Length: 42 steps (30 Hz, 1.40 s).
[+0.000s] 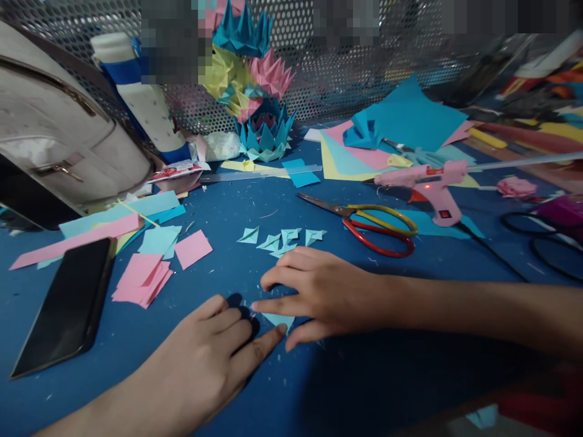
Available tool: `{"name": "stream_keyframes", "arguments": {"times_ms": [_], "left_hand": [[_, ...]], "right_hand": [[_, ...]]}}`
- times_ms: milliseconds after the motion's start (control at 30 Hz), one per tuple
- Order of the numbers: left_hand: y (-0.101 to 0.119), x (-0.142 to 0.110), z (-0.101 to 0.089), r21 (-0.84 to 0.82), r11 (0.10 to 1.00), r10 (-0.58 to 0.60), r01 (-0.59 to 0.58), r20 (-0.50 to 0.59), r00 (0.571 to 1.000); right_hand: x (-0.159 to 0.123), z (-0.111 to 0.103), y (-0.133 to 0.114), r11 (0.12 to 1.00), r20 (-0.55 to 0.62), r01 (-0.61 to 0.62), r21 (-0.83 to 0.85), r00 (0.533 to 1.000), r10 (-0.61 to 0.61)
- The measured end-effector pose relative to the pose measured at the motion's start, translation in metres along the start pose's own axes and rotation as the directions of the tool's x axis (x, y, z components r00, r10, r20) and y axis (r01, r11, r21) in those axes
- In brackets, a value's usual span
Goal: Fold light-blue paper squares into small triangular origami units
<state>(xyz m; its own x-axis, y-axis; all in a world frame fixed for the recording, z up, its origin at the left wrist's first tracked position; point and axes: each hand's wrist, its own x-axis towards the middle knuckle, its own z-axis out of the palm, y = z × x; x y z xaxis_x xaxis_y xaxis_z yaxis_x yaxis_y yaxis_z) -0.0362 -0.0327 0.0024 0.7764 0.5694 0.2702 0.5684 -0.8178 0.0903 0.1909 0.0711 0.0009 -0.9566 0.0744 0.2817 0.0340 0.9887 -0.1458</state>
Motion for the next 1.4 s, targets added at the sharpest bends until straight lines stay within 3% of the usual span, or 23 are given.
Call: {"name": "stream_keyframes", "arguments": {"times_ms": [300, 600, 867, 1133, 1400], "left_hand": [[-0.004, 0.001, -0.002, -0.020, 0.999, 0.043, -0.042, 0.051, 0.998], [-0.013, -0.001, 0.002, -0.159, 0.985, 0.077, -0.071, 0.031, 0.997], [-0.012, -0.002, 0.001, -0.149, 0.986, 0.081, -0.076, 0.025, 0.996], [-0.012, -0.001, 0.001, -0.156, 0.985, 0.081, -0.075, 0.033, 0.996], [-0.012, -0.003, 0.001, -0.176, 0.983, 0.068, -0.057, 0.057, 0.996]], "right_hand": [[-0.006, 0.006, 0.000, 1.000, -0.095, 0.016, -0.024, 0.995, -0.018], [-0.009, 0.003, 0.008, 0.985, -0.017, 0.007, 0.170, 1.000, -0.004], [-0.009, 0.002, 0.009, 0.980, -0.008, 0.007, 0.199, 1.000, -0.006], [-0.009, 0.003, 0.008, 0.983, -0.015, 0.007, 0.183, 1.000, -0.004], [-0.010, 0.001, 0.003, 0.999, -0.051, 0.050, 0.001, 0.997, -0.050]]}}
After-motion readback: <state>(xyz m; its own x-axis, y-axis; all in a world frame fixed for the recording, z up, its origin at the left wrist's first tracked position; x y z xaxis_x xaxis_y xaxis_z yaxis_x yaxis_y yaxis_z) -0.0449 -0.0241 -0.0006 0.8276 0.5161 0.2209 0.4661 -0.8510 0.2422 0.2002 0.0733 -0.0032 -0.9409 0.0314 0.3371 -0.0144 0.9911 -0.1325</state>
